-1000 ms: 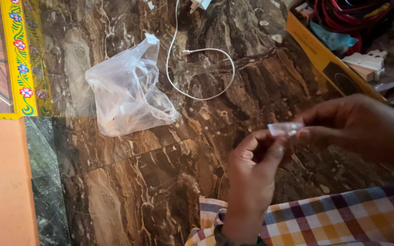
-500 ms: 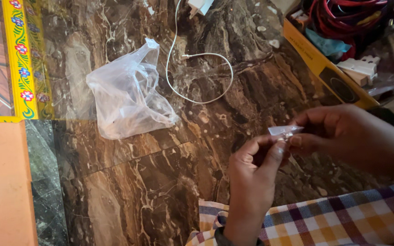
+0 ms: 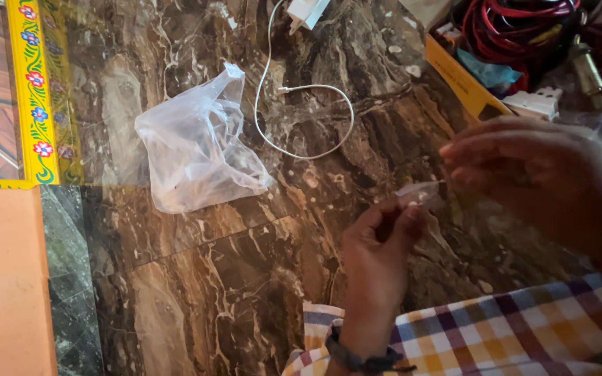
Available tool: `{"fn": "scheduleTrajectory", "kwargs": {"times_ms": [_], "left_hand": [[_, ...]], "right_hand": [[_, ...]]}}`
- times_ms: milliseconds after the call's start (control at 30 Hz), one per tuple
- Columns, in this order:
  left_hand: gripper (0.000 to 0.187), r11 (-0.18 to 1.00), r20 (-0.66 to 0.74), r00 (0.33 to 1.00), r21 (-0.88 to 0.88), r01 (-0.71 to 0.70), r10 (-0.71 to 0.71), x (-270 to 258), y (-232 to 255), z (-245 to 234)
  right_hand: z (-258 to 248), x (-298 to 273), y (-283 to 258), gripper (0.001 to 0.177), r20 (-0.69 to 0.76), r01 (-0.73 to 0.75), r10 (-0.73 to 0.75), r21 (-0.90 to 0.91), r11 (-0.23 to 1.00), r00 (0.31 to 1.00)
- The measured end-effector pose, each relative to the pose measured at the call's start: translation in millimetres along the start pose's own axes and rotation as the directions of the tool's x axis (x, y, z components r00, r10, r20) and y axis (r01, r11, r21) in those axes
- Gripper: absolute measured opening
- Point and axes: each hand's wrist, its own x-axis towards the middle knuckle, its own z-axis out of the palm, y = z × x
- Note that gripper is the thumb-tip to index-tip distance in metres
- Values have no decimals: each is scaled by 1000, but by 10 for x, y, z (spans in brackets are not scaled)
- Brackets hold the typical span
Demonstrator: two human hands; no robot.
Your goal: The person unwraps a small plastic bag, then picks up a white phone charger and its cable. They wrap the cable neatly around the charger block and place it into a cardboard box containing other electronics. Finally, they pick up a black cable from the box.
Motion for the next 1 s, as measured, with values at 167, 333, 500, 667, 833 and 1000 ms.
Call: {"fn": "scheduleTrajectory", "kwargs": {"times_ms": [167,333,500,667,833,1000], "left_hand": [[20,998,93,994,5,-63,63,-10,52,-1],[27,996,32,996,11,-88,88,-13,191,-1],[20,941,151,949,154,-301,278,16,114,-81],[24,981,110,994,-194,26,-5,70,-106,-121],[28,932,169,980,-327,155,-104,95,-135,-152],[42,877,116,980,-439,195,-160,47,17,-91]], "right_hand": [[134,-39,25,32,235,-7,43,-153,988,971],[106,8,-68,34,340,-382,402,-129,915,850],[101,9,-63,56,375,-484,520,-191,854,768],[114,-6,55,43,202,208,-184,-107,972,962],[78,-81,-40,29,217,338,-305,-132,932,927],[-161,29,-34,16,83,159,-141,-273,949,986]]}}
